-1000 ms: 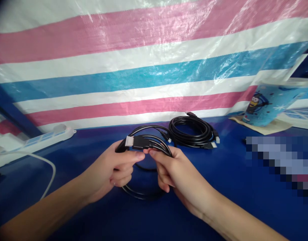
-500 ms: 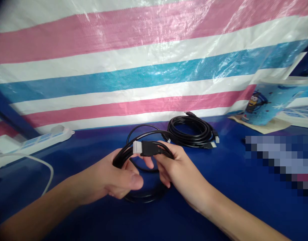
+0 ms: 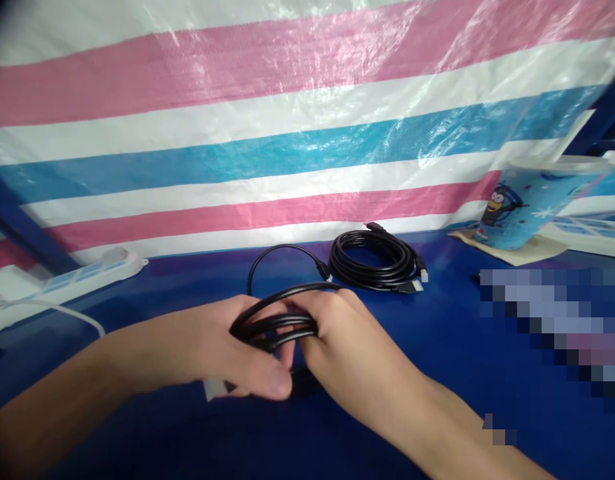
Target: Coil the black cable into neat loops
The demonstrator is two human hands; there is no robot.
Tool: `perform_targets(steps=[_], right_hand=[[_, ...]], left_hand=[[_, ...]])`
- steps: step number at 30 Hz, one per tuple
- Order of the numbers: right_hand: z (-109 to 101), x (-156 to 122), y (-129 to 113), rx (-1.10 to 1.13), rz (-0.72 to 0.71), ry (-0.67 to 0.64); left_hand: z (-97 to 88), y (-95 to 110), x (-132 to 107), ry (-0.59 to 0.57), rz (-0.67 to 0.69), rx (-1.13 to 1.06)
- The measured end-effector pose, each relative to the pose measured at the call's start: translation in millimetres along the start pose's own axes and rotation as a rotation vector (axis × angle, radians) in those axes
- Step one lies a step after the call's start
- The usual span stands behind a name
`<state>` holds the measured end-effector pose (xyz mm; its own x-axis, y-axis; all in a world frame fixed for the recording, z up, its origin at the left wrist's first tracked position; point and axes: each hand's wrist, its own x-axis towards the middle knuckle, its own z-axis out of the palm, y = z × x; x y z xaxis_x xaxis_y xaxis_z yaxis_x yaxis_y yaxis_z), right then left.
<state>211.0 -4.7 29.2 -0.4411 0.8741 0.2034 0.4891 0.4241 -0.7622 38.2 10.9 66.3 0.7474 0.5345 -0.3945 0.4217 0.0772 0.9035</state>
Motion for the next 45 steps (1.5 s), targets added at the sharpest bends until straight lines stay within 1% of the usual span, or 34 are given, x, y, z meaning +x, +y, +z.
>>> perform_targets(steps=[2,4,7,9,10,12,13,14,15,16,17,18,19,20,22,23,24,25,27,29,30,33,34,35,38,39,40,41,45], right_hand=[[0,-2,-2,-0.063,0.003,0.007],[-2,-3,-3,-0.105,0.011,0.039],[-7,-3,-2,-0.229,0.029,0.053],[-10,-3,0,-0.387,0.068,0.073],[-12,-4,1,-0.485,0.110,0.094],[-15,-6,4,-0.691,0.246,0.180],[-16,-7,6,-0.779,0.303,0.252],[-16,-8,7,-0.840,0.324,0.352],[-17,-8,8,-0.862,0.294,0.464],[-17,-8,9,-0.832,0.220,0.563],[-18,-8,9,-0.741,0.118,0.623],[-18,-7,10,-0.589,0.023,0.626],[-18,-6,10,-0.391,-0.034,0.564],[-17,-4,9,-0.175,-0.042,0.449],[-14,-2,8,0.247,0.032,0.217],[-11,-1,7,0.423,0.082,0.150],[-8,0,6,0.574,0.125,0.120],[-5,0,5,0.703,0.158,0.125],[0,1,3,0.898,0.204,0.176],[1,0,1,0.990,0.260,0.205],[0,0,1,1.009,0.285,0.218],[-7,-1,0,0.988,0.337,0.256],[-9,-2,0,0.953,0.349,0.235],[-11,-3,0,0.912,0.357,0.177],[-13,-4,-1,0.798,0.399,-0.065],[-12,-4,0,0.785,0.415,-0.112],[-11,-4,0,0.785,0.428,-0.120],[-10,-4,1,0.795,0.436,-0.103],[-6,-3,5,0.919,0.400,0.013]], left_hand=[[3.6,3,0,-0.052,-0.049,0.072],[6.4,3,2,-0.057,-0.021,0.064],[8.2,-1,4,0.037,0.090,0.002],[7.4,-4,6,0.125,0.143,-0.030],[6.5,-5,6,0.165,0.163,-0.053],[4.2,-6,7,0.243,0.201,-0.117],[3.0,-6,7,0.272,0.214,-0.155],[2.1,-6,7,0.287,0.224,-0.193],[1.4,-5,6,0.288,0.228,-0.224],[0.9,-4,5,0.272,0.227,-0.246],[0.7,-3,4,0.242,0.223,-0.259],[0.7,-1,2,0.208,0.216,-0.262],[0.8,1,0,0.178,0.208,-0.255],[0.9,3,-2,0.158,0.211,-0.246],[1.3,5,-5,0.181,0.264,-0.266],[1.5,6,-6,0.216,0.310,-0.292],[1.9,5,-5,0.264,0.358,-0.323],[2.3,4,-4,0.320,0.402,-0.355],[3.0,-1,1,0.420,0.447,-0.405],[2.6,-7,7,0.456,0.441,-0.453],[1.9,-10,10,0.436,0.422,-0.473],[-2.7,-15,14,0.297,0.314,-0.482],[-4.4,-16,14,0.259,0.282,-0.475],[-5.8,-16,14,0.220,0.253,-0.466],[-6.5,-15,11,0.097,0.139,-0.446],[-5.5,-15,11,0.076,0.097,-0.448],[-4.2,-14,10,0.080,0.067,-0.461],[-2.6,-13,10,0.110,0.059,-0.483],[1.5,-10,11,0.356,0.154,-0.605]])
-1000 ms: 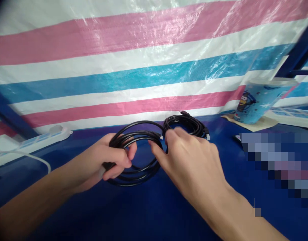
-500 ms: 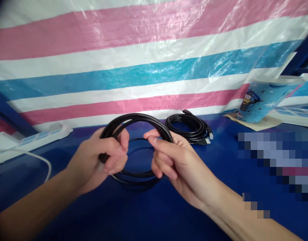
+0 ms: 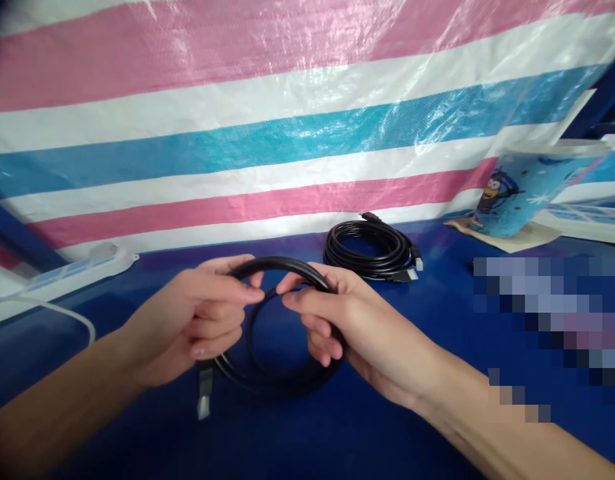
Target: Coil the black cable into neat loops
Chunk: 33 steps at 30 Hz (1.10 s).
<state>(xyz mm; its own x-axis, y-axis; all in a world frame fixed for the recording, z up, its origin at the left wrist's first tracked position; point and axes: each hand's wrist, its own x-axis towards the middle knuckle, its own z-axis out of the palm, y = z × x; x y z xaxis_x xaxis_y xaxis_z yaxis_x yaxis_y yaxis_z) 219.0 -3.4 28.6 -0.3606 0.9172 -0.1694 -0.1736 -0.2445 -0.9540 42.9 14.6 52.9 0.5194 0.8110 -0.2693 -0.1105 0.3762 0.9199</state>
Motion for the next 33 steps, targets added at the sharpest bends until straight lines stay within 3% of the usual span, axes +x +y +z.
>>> perform_targets(steps=[3,7,10,14,18,22,25,29,33], right_hand=[[0,1,1,0.137,-0.051,-0.035],[4,2,1,0.171,-0.119,-0.044],[6,4,2,0.000,-0.153,0.055],[2,5,4,-0.418,-0.241,0.148],[0,2,5,-0.541,-0.312,0.192],[2,4,12,-0.439,-0.376,0.249],[6,11,17,-0.393,-0.442,0.344],[7,11,18,-0.365,-0.500,0.370],[2,4,11,-0.323,-0.538,0.345]], left_hand=[[-1.1,1,1,0.091,0.076,-0.044],[-10.0,2,2,-0.057,-0.003,0.058],[-17.3,2,2,-0.140,-0.075,0.136],[-19.2,3,3,-0.157,-0.121,0.175],[-10.8,4,2,-0.006,-0.020,0.145],[-2.3,-3,3,0.190,0.124,0.017],[-1.1,-13,8,0.261,0.173,-0.054],[-0.5,-23,12,0.193,0.158,-0.103],[4.0,-16,7,0.073,0.153,-0.131]])
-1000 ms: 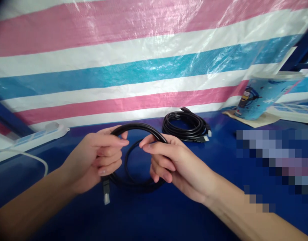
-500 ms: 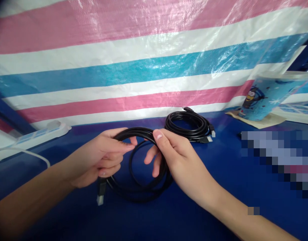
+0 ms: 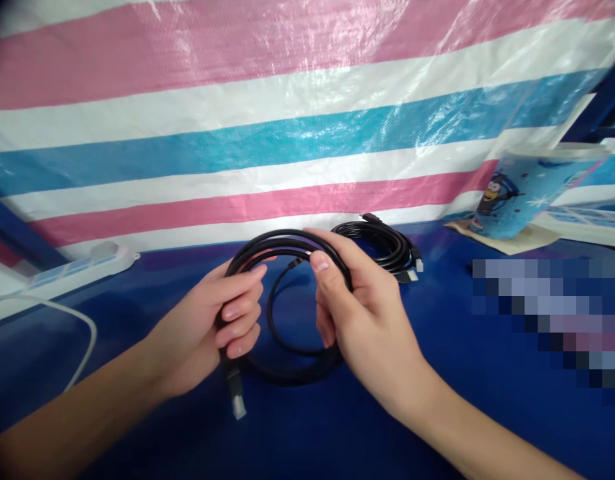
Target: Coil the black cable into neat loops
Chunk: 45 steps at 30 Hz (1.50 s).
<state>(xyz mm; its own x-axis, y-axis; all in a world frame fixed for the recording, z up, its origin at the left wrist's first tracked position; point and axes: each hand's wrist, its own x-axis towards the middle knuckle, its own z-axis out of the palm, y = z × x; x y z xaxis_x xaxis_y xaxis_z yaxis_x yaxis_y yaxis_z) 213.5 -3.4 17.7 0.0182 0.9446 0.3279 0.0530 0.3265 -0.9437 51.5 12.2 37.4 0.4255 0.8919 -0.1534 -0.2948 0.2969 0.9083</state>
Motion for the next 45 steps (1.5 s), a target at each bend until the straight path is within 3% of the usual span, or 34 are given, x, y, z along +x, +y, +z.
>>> perform_targets(steps=[6,9,14,18,20,23,27,31,35,39,45], right_hand=[[-4,1,-4,0.044,0.113,-0.227],[1,-1,-3,0.138,0.178,-0.217],[11,-4,1,0.492,0.413,-0.197],[18,-6,0,0.595,0.483,-0.186],[17,-7,-3,0.620,0.509,-0.196],[9,-6,-8,0.646,0.539,-0.218],[-5,-2,-12,0.585,0.581,-0.338],[-5,1,-13,0.527,0.538,-0.293],[0,4,-11,0.375,0.382,-0.162],[0,6,-7,0.169,0.212,-0.120],[0,4,-8,0.217,0.193,-0.164]], left_hand=[[2.7,14,-4,-0.098,-0.118,0.139],[0.5,12,-1,-0.009,-0.097,0.153],[-1.0,10,3,0.190,0.096,0.037],[-0.8,9,6,0.304,0.204,-0.051],[-1.8,9,6,0.257,0.154,-0.068],[-5.6,12,5,0.087,-0.008,-0.045],[-11.2,21,3,-0.084,-0.176,0.018],[-12.0,25,4,-0.014,-0.166,0.012],[-10.0,25,4,0.046,-0.112,-0.002],[-8.6,29,0,0.084,-0.025,-0.045],[-10.3,32,1,0.005,-0.014,-0.057]])
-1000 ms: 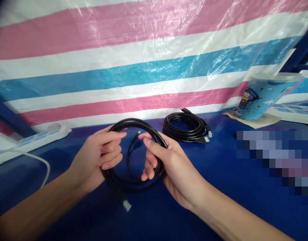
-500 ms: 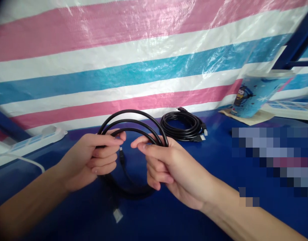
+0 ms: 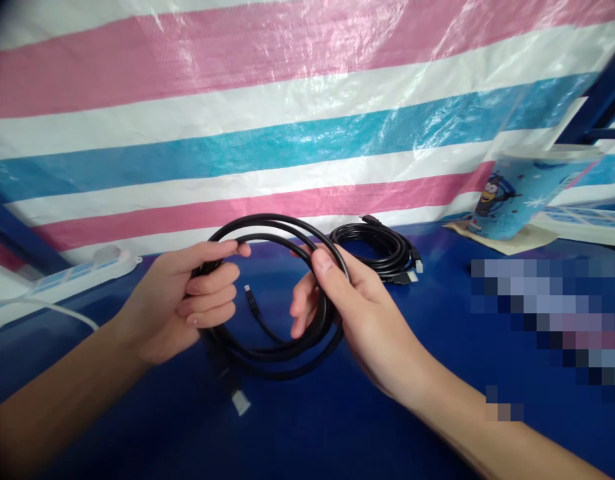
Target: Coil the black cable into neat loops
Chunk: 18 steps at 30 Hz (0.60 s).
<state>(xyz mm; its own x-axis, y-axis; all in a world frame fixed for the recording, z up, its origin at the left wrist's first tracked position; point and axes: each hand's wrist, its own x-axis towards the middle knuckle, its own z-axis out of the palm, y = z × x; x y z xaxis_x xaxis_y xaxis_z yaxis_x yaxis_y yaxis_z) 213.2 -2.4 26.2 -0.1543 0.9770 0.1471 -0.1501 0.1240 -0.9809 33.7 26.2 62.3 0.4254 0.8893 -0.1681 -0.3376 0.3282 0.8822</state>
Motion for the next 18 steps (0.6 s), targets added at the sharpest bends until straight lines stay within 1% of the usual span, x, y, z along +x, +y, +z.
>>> perform_targets(steps=[3,7,10,14,16,18], right_hand=[[0.5,-0.2,-0.5,0.057,0.024,0.011],[0.4,2.1,0.4,0.037,0.038,0.099],[-1.6,2.1,1.8,-0.026,0.015,0.128],[-2.7,-1.3,5.0,-0.108,-0.063,0.043],[-0.2,-2.3,7.1,-0.095,-0.033,0.018],[3.4,-2.6,8.5,-0.036,0.053,0.015]], left_hand=[[-0.8,0.2,0.1,-0.065,-0.010,-0.007],[0.0,-1.6,-1.4,-0.087,-0.058,0.029],[1.3,-2.6,-1.5,-0.046,-0.057,0.066],[2.3,-3.6,0.5,0.048,0.004,0.070],[2.1,-5.8,1.2,0.116,0.045,0.094],[1.3,-9.6,1.6,0.163,0.078,0.110]])
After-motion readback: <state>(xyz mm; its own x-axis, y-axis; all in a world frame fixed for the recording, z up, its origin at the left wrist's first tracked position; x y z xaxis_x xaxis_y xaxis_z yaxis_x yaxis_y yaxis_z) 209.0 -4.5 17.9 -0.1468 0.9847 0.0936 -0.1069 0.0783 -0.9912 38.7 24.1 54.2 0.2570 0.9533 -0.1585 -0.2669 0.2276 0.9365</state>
